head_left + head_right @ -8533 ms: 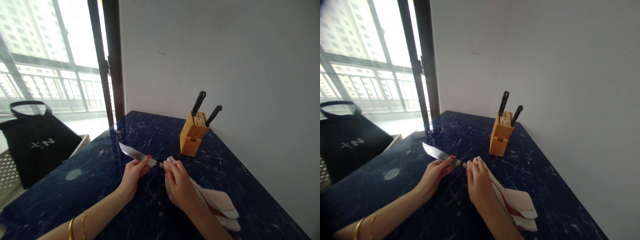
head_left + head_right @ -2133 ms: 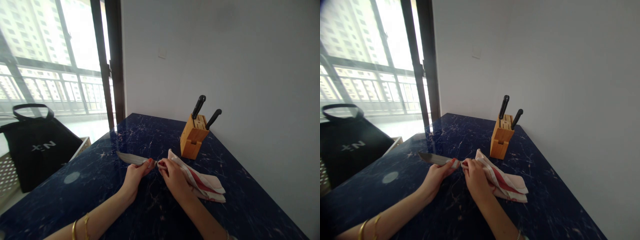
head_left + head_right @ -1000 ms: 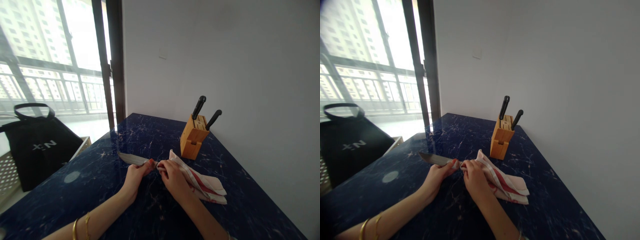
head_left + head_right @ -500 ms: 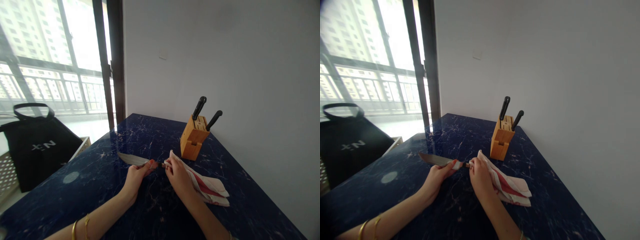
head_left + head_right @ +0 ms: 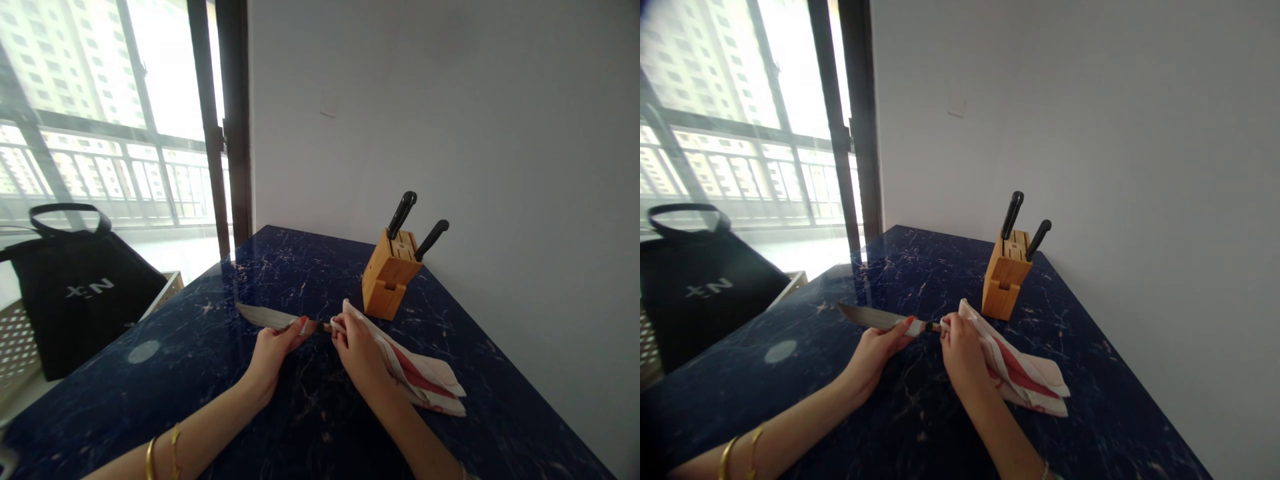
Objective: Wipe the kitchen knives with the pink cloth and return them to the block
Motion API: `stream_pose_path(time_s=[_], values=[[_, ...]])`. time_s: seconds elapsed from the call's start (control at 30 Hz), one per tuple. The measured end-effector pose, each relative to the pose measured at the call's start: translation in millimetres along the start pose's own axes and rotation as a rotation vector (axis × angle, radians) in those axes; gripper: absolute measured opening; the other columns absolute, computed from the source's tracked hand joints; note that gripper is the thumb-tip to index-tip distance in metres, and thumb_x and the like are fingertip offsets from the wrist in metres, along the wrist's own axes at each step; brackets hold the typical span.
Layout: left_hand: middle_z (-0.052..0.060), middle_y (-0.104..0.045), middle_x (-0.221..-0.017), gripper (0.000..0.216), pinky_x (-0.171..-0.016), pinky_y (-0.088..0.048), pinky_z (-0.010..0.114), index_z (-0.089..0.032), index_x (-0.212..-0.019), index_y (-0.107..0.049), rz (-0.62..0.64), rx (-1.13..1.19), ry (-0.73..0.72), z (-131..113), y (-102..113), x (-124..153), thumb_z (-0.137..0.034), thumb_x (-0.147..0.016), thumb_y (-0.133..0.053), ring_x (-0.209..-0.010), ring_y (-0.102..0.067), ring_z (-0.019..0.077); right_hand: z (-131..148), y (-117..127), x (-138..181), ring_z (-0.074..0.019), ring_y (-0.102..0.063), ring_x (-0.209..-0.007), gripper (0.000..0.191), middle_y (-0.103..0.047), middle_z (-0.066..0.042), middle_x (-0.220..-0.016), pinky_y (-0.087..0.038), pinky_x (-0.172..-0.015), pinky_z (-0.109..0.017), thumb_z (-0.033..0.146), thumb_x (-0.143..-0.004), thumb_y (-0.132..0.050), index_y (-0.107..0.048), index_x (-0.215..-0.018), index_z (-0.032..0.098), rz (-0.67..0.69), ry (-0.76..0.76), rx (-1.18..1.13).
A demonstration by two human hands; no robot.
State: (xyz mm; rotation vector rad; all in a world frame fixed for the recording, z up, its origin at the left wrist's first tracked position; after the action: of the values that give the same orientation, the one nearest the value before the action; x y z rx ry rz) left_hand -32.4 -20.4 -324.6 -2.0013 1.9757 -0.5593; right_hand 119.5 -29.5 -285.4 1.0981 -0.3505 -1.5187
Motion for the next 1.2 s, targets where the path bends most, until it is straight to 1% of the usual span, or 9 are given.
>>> stream_pose_path(time_s=[0.07,0.13,0.27,0.37,0.6,0.8,0.93,1.07,1.2], values=[[0.013,-0.071,-0.087,0.032,-0.083,-0.049,0.030,-0.007,-0.081,-0.069,0.025,0.000,0.002,-0.8,-2.0,1.1,-0.034,-0.064,-0.072,-0.085,-0.065,0.0230,7.0,-1.7,1.4,-0.0185,-0.053,-0.088,0.022,-0.058,-0.005,-0.088,-0.042,-0.080,-0.033,0.008,-0.076,-0.042,-0.051,-0.091,0.020,0.006,0.083,-0.031],[0.013,-0.071,-0.087,0.032,-0.083,-0.049,0.030,-0.007,-0.081,-0.069,0.022,0.008,0.001,-1.0,-2.0,0.9,-0.034,-0.064,-0.071,-0.085,-0.065,0.0233,8.9,-3.1,2.5,-0.0183,-0.053,-0.086,0.023,-0.058,-0.004,-0.086,-0.043,-0.078,-0.033,0.006,-0.076,-0.042,-0.051,-0.091,0.021,0.019,0.113,-0.031],[0.011,-0.071,-0.084,0.030,-0.080,-0.050,0.028,-0.008,-0.080,-0.069,-0.032,0.007,0.010,0.8,2.4,-2.5,-0.032,-0.063,-0.073,-0.080,-0.066,0.0205,-5.4,-0.7,1.1,-0.0214,-0.052,-0.092,0.021,-0.058,-0.007,-0.092,-0.042,-0.082,-0.036,0.007,-0.074,-0.044,-0.053,-0.090,0.019,-0.002,0.030,0.044],[0.010,-0.071,-0.082,0.028,-0.078,-0.050,0.026,-0.008,-0.079,-0.069,-0.039,0.002,0.024,2.0,3.8,-3.6,-0.031,-0.063,-0.073,-0.078,-0.066,0.0191,-9.9,2.4,0.3,-0.0225,-0.051,-0.097,0.020,-0.057,-0.009,-0.099,-0.040,-0.086,-0.038,0.008,-0.075,-0.043,-0.054,-0.088,0.018,-0.028,0.028,0.059],[0.012,-0.071,-0.086,0.031,-0.082,-0.049,0.027,-0.008,-0.082,-0.069,0.030,-0.007,0.002,-0.6,-0.4,-0.2,-0.034,-0.065,-0.071,-0.085,-0.065,0.0216,9.4,1.8,3.6,-0.0170,-0.052,-0.089,0.025,-0.058,-0.003,-0.089,-0.041,-0.083,-0.033,0.006,-0.078,-0.041,-0.054,-0.093,0.020,-0.002,0.141,-0.090],[0.010,-0.072,-0.084,0.028,-0.080,-0.050,0.026,-0.009,-0.079,-0.069,-0.038,0.020,0.028,-0.1,1.7,-1.5,-0.031,-0.062,-0.074,-0.081,-0.066,0.0201,-6.9,2.6,0.2,-0.0205,-0.053,-0.089,0.019,-0.058,-0.006,-0.088,-0.042,-0.080,-0.036,0.007,-0.075,-0.046,-0.055,-0.086,0.020,-0.003,0.035,-0.003],[0.012,-0.071,-0.084,0.032,-0.082,-0.049,0.027,-0.008,-0.079,-0.070,0.003,0.008,0.019,-0.8,-1.4,-0.7,-0.034,-0.062,-0.073,-0.083,-0.066,0.0214,7.0,1.4,3.5,-0.0186,-0.053,-0.089,0.022,-0.058,-0.005,-0.089,-0.042,-0.081,-0.035,0.008,-0.078,-0.043,-0.054,-0.092,0.020,-0.011,0.104,-0.065],[0.012,-0.071,-0.083,0.033,-0.082,-0.050,0.030,-0.008,-0.080,-0.070,0.020,0.025,0.017,0.7,-1.7,0.1,-0.034,-0.060,-0.074,-0.082,-0.066,0.0226,22.6,-2.6,6.7,-0.0166,-0.052,-0.089,0.023,-0.058,-0.003,-0.090,-0.041,-0.082,-0.032,0.006,-0.077,-0.044,-0.054,-0.091,0.021,0.044,0.201,-0.123],[0.012,-0.071,-0.086,0.033,-0.085,-0.049,0.031,-0.008,-0.081,-0.070,0.041,-0.007,-0.009,0.1,-2.8,0.9,-0.035,-0.063,-0.072,-0.087,-0.065,0.0233,13.7,1.6,2.5,-0.0172,-0.052,-0.084,0.024,-0.058,-0.003,-0.085,-0.041,-0.078,-0.032,0.003,-0.074,-0.043,-0.054,-0.087,0.021,0.005,0.113,-0.055]])
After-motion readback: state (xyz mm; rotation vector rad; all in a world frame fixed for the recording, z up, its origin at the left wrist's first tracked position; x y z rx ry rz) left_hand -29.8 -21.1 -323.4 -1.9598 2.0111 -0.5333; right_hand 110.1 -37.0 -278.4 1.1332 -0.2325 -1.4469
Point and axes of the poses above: each hand's wrist, its own x-axis away from the middle knuckle, its own y-axis out of the back of the hand, z = x × y, the point moved 5 cm from there along -x, towards the middle knuckle
